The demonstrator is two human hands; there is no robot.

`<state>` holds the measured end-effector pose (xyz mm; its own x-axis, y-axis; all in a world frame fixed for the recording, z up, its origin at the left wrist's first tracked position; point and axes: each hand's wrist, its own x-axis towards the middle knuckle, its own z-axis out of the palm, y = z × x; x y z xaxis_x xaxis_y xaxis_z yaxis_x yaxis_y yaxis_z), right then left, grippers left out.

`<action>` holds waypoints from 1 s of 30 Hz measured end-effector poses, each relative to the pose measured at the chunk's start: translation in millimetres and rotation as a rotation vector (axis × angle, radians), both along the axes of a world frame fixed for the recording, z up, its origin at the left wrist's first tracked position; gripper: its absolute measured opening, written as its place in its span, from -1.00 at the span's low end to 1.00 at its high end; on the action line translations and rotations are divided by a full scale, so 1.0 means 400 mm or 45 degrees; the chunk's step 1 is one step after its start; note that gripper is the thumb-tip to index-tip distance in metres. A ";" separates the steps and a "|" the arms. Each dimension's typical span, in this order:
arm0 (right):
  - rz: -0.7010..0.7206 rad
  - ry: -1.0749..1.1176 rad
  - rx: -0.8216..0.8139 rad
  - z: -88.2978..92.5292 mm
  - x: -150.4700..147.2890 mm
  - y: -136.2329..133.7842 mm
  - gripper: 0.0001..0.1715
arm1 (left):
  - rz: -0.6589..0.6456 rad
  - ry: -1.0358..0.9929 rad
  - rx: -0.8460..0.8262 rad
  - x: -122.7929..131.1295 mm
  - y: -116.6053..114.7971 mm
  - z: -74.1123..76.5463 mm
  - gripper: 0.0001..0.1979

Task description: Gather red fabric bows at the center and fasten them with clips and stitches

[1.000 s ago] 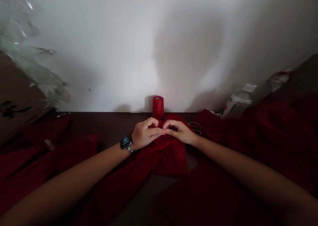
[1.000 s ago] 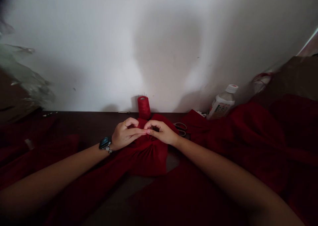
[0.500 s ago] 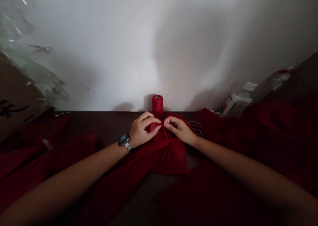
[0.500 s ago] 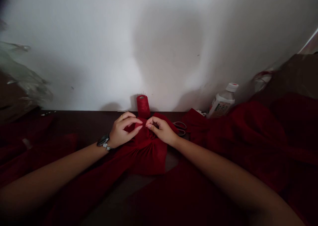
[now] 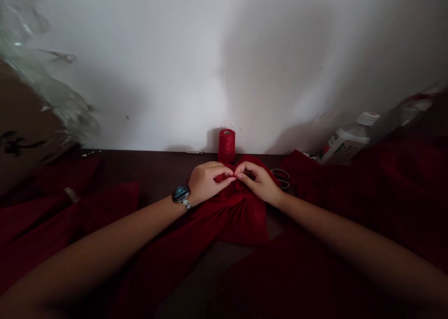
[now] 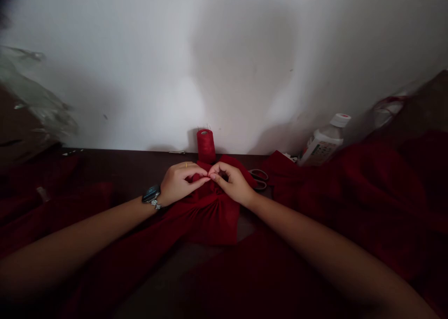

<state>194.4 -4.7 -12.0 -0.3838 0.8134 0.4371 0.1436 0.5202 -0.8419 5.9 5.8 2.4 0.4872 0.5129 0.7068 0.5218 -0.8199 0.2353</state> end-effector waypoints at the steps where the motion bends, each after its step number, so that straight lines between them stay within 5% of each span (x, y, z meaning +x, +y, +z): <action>1: 0.003 -0.006 0.007 0.000 0.000 -0.001 -0.77 | -0.001 0.002 -0.004 0.000 0.001 -0.002 -0.93; 16: 0.044 0.038 -0.028 -0.004 0.006 -0.008 -0.80 | -0.023 -0.054 0.049 -0.004 -0.010 0.009 -0.91; 22: 0.009 0.026 0.032 -0.001 0.003 -0.007 -0.81 | -0.086 -0.192 -0.043 -0.004 -0.006 0.007 -0.92; 30: -0.013 -0.047 0.206 0.001 0.003 -0.012 -0.82 | -0.012 -0.040 -0.083 0.003 -0.001 -0.003 -0.95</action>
<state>195.7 -9.5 -11.8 -0.3940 0.7376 0.5483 0.1787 0.6467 -0.7415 7.1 5.3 1.2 0.4703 0.5538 0.6871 0.5059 -0.8071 0.3043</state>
